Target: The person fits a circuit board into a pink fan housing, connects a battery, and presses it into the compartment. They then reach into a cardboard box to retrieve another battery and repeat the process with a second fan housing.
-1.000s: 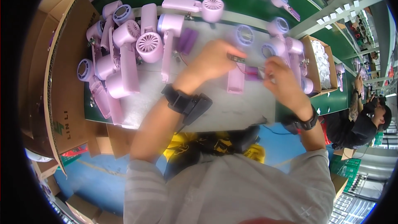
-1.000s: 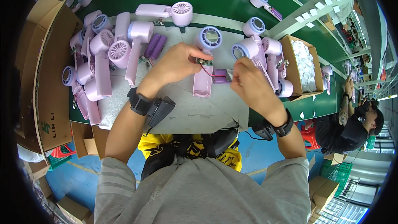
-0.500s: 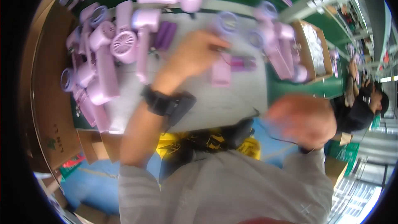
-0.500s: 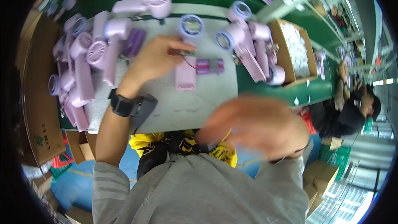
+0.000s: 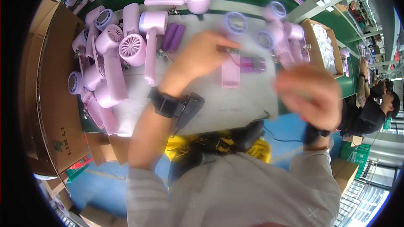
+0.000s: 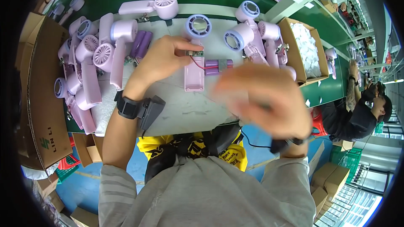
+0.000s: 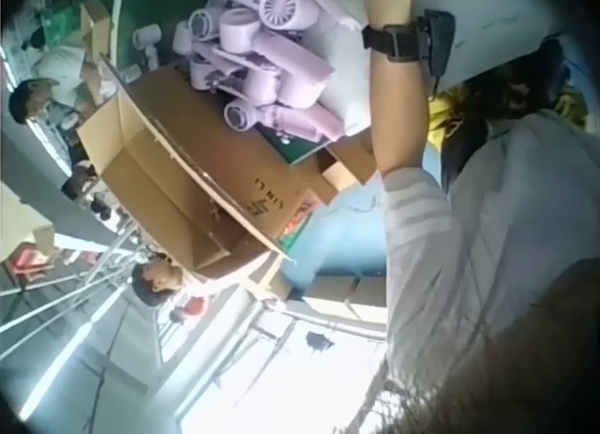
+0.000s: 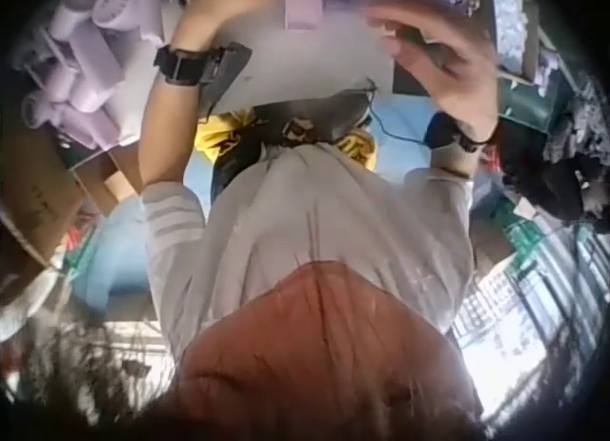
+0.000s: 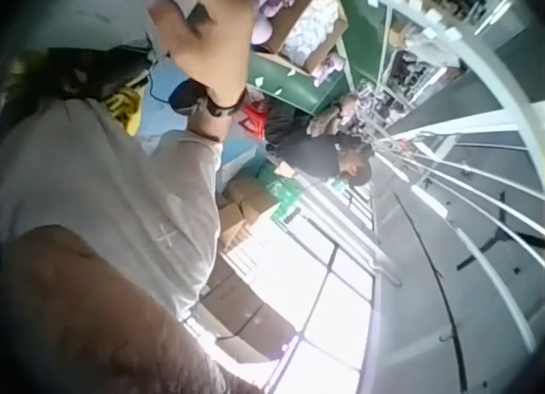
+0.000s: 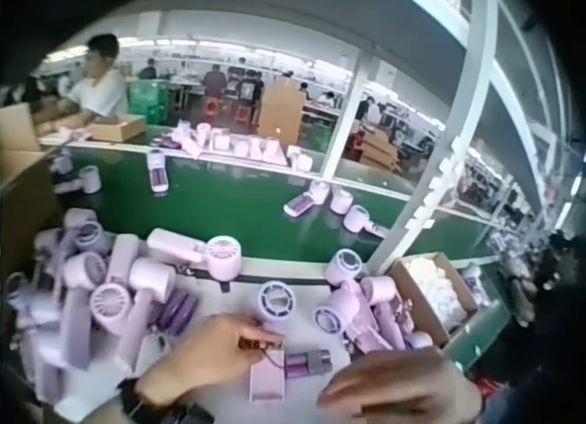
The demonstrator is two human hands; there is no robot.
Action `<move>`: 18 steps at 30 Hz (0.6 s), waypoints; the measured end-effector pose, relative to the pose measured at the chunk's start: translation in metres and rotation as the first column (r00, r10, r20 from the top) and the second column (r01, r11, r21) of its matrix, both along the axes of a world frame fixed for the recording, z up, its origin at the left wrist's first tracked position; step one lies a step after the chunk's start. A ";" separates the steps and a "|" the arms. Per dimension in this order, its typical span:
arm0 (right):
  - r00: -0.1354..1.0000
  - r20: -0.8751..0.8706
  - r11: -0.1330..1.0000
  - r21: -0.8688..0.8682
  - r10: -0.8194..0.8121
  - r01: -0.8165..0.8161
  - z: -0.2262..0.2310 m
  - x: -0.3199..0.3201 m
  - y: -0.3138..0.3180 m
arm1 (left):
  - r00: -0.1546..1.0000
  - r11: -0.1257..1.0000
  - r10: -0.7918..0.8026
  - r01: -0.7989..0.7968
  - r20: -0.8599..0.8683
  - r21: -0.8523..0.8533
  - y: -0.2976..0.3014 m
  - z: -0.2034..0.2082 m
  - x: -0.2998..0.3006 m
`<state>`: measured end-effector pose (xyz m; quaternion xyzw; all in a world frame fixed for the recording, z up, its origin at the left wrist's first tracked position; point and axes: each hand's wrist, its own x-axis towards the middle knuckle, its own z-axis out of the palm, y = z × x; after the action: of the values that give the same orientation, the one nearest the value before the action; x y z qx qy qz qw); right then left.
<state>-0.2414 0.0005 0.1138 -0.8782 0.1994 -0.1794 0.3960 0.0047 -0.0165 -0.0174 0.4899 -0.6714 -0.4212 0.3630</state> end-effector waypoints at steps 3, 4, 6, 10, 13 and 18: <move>0.948 -0.118 0.947 -0.162 -0.297 0.277 -0.064 0.022 -0.013 | 1.000 0.999 -0.027 0.027 -0.016 0.030 0.000 -0.003 0.003; 0.939 -0.147 0.943 -0.166 -0.312 0.288 -0.077 0.023 -0.016 | 0.999 0.999 -0.029 0.030 -0.031 0.023 -0.001 -0.003 0.001; 0.942 -0.138 0.947 -0.144 -0.307 0.288 -0.097 0.023 -0.021 | 0.998 0.999 -0.037 0.038 -0.048 0.023 0.001 -0.005 0.000; 0.942 -0.171 0.956 -0.002 -0.290 0.294 -0.100 0.019 -0.028 | 0.999 0.998 -0.026 0.028 -0.033 0.060 0.000 -0.003 -0.003; 0.938 -0.278 0.947 0.186 -0.205 0.262 -0.086 0.011 -0.033 | 0.999 0.998 -0.021 0.023 -0.038 0.054 0.001 -0.004 -0.002; 0.960 -0.219 0.618 0.735 -0.173 0.280 -0.080 0.002 -0.028 | 0.999 0.999 -0.033 0.033 0.001 0.026 0.003 -0.001 -0.003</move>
<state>-0.2391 -0.0271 0.0339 -0.6085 0.3899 -0.0718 0.6874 0.0012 -0.0135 -0.0180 0.4837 -0.6741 -0.4355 0.3493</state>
